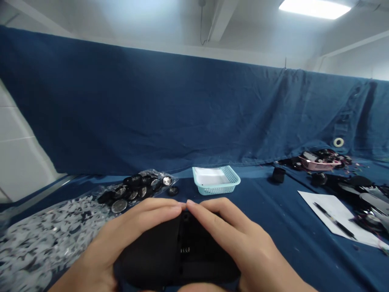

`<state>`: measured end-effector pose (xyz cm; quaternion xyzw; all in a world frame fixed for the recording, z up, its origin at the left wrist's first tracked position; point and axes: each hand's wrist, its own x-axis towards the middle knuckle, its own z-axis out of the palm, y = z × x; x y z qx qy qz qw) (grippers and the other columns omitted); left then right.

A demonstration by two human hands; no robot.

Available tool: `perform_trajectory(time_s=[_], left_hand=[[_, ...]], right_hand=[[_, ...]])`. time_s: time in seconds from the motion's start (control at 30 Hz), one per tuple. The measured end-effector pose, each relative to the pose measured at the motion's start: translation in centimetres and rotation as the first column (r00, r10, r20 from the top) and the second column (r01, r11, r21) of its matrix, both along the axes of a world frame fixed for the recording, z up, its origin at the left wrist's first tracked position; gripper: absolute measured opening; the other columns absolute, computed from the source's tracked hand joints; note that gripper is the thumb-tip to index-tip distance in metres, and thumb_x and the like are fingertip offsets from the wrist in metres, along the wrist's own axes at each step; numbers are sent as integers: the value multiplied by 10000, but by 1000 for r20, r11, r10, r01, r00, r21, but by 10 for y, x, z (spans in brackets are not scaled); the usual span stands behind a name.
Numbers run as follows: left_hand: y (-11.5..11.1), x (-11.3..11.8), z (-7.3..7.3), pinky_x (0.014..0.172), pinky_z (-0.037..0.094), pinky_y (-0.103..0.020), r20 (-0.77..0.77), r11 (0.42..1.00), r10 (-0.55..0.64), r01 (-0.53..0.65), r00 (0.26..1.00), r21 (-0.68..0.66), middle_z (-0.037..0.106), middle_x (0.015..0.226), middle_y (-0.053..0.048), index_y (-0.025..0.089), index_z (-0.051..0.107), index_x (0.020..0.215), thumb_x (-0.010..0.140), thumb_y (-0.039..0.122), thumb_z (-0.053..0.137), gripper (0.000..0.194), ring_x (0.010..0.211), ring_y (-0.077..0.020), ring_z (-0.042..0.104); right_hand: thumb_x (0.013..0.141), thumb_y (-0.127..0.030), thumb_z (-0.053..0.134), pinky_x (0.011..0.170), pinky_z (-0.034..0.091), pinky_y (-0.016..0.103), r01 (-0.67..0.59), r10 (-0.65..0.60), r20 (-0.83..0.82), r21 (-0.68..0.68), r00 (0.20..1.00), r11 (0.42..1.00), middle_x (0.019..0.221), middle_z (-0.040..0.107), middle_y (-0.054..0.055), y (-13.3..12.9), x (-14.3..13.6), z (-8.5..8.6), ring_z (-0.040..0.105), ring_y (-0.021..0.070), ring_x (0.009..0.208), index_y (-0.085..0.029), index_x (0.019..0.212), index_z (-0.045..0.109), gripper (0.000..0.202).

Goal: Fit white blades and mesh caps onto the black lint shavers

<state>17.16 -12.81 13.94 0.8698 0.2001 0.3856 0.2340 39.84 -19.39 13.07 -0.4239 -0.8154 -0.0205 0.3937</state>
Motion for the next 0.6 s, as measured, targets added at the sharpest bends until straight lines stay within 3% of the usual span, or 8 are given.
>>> perform_trajectory(time_s=[0.17, 0.3, 0.47, 0.6], left_hand=[[-10, 9, -6, 985, 480, -307, 144, 993, 117, -120, 983, 11, 607, 1257, 68, 429, 574, 1194, 689, 455, 753, 537, 1128, -249, 592], [-15, 19, -11, 981, 483, -336, 247, 989, 141, -145, 959, 0, 631, 1217, 47, 397, 600, 1158, 734, 495, 698, 447, 1091, -253, 611], [-8, 13, -5, 970, 494, -340, 175, 994, 108, -108, 979, -6, 623, 1231, 40, 411, 583, 1193, 652, 370, 805, 586, 1107, -265, 603], [4, 0, 7, 973, 497, -327, -12, 998, -59, 59, 998, 9, 606, 1267, 40, 420, 543, 1258, 621, 364, 832, 702, 1111, -255, 606]], right_hand=[[815, -373, 675, 739, 582, 165, -13, 12, 38, 42, 999, 999, 1222, 596, 57, -2, -2, 2, 676, 204, 975, -295, 1438, 369, 699], [814, -414, 670, 712, 594, 184, 12, -15, 39, 81, 999, 997, 1200, 604, 68, -3, -3, 1, 685, 213, 949, -295, 1426, 393, 682], [802, -444, 677, 699, 597, 191, 33, -35, 24, 92, 999, 995, 1167, 611, 75, 0, -3, -2, 684, 215, 930, -295, 1415, 416, 683], [833, -484, 634, 747, 589, 209, 4, -3, -26, 29, 1000, 1000, 1208, 578, 82, 0, -6, -5, 660, 226, 997, -301, 1415, 411, 650]])
